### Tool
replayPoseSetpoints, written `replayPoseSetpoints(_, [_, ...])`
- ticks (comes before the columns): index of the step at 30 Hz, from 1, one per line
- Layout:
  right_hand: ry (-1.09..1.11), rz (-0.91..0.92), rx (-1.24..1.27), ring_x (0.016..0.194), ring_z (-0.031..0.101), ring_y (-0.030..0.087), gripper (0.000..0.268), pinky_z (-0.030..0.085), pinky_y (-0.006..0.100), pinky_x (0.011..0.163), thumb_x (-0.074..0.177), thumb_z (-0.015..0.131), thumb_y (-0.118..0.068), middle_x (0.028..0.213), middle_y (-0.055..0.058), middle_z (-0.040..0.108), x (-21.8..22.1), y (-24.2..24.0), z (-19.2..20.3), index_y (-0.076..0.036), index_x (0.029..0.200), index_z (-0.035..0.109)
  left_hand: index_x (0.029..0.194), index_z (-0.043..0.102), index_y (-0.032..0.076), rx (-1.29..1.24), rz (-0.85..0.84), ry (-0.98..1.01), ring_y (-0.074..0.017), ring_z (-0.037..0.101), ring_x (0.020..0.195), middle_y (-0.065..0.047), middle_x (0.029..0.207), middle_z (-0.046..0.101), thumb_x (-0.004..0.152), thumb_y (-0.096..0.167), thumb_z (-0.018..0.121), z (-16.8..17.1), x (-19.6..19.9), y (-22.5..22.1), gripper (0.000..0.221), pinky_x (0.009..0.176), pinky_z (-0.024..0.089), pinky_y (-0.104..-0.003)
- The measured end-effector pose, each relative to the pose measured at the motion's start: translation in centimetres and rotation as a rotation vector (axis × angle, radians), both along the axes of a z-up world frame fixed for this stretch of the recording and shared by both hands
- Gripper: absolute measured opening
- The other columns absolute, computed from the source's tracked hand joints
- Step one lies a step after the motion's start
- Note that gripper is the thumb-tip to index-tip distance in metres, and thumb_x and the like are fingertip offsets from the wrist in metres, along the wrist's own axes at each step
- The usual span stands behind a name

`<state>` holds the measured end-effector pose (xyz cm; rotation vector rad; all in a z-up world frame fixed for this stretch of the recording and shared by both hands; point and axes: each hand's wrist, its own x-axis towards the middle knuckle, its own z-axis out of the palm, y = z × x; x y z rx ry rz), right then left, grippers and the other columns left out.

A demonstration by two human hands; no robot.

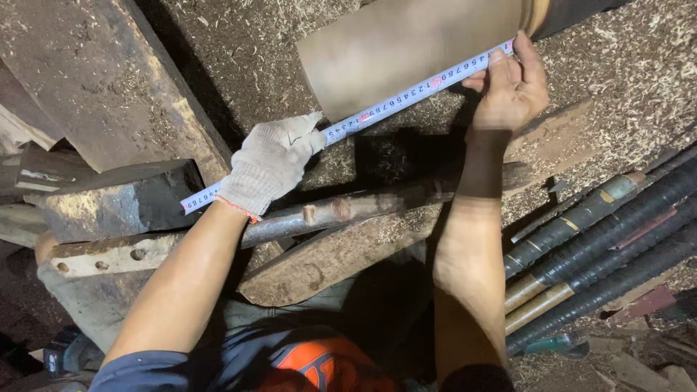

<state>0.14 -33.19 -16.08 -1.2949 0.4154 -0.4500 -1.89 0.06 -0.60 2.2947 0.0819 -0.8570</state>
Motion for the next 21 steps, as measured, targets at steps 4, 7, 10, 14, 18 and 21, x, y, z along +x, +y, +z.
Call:
replayPoseSetpoints(4, [0.022, -0.010, -0.006, 0.072, 0.072, 0.020, 0.043, 0.062, 0.033, 0.061, 0.105, 0.067, 0.002, 0.098, 0.022, 0.078, 0.1, -0.1, -0.2, 0.010, 0.145, 0.052, 0.131, 0.068, 0.016, 0.000, -0.015, -0.053, -0.0284, 0.069, 0.112, -0.015, 0.122, 0.071, 0.096, 0.038, 0.064, -0.1, -0.1, 0.3, 0.041, 0.092, 0.053, -0.035])
replayPoseSetpoints(7, [0.017, -0.014, -0.007, 0.070, 0.071, 0.020, 0.043, 0.061, 0.032, 0.059, 0.105, 0.067, 0.001, 0.096, 0.021, 0.078, 0.1, -0.3, -0.3, 0.009, 0.145, 0.053, 0.130, 0.069, 0.014, -0.007, -0.032, -0.179, -0.0313, 0.071, 0.106, -0.017, 0.113, 0.072, 0.097, 0.036, 0.066, 0.8, -0.5, 0.0, 0.039, 0.088, 0.055, -0.036])
replayPoseSetpoints(10, [0.022, -0.009, 0.019, 0.070, 0.070, 0.020, 0.043, 0.060, 0.032, 0.059, 0.106, 0.067, 0.001, 0.092, 0.020, 0.076, 0.1, -0.1, -0.1, 0.009, 0.146, 0.054, 0.129, 0.071, 0.015, 0.088, -0.043, -0.248, -0.0339, 0.072, 0.096, -0.019, 0.101, 0.072, 0.097, 0.035, 0.067, 3.7, 0.1, -0.9, 0.037, 0.083, 0.055, -0.039])
replayPoseSetpoints(14, [0.011, -0.015, 0.032, 0.073, 0.070, 0.021, 0.043, 0.062, 0.033, 0.062, 0.106, 0.067, 0.002, 0.096, 0.020, 0.077, -0.3, 0.1, 0.4, 0.010, 0.146, 0.054, 0.128, 0.072, 0.015, 0.107, -0.061, -0.274, -0.0348, 0.071, 0.094, -0.020, 0.098, 0.072, 0.097, 0.033, 0.067, 4.4, 0.6, -0.7, 0.037, 0.082, 0.055, -0.040])
replayPoseSetpoints(18, [-0.005, -0.001, -0.026, 0.070, 0.070, 0.022, 0.038, 0.060, 0.035, 0.058, 0.105, 0.068, 0.005, 0.096, 0.023, 0.078, 0.7, -0.6, 2.6, 0.014, 0.141, 0.059, 0.124, 0.073, 0.016, -0.021, 0.058, -0.234, -0.0274, 0.075, 0.100, -0.015, 0.107, 0.075, 0.093, 0.037, 0.071, 3.3, 1.0, 0.1, 0.038, 0.085, 0.056, -0.035])
replayPoseSetpoints(21, [-0.020, 0.074, -0.073, 0.068, 0.068, 0.021, 0.034, 0.059, 0.034, 0.058, 0.107, 0.069, 0.008, 0.091, 0.020, 0.074, 2.3, -1.6, 5.5, 0.015, 0.138, 0.061, 0.121, 0.074, 0.021, 0.061, 0.080, -0.152, -0.0267, 0.072, 0.101, -0.013, 0.112, 0.075, 0.090, 0.042, 0.073, 4.2, 2.4, -0.2, 0.038, 0.085, 0.054, -0.036])
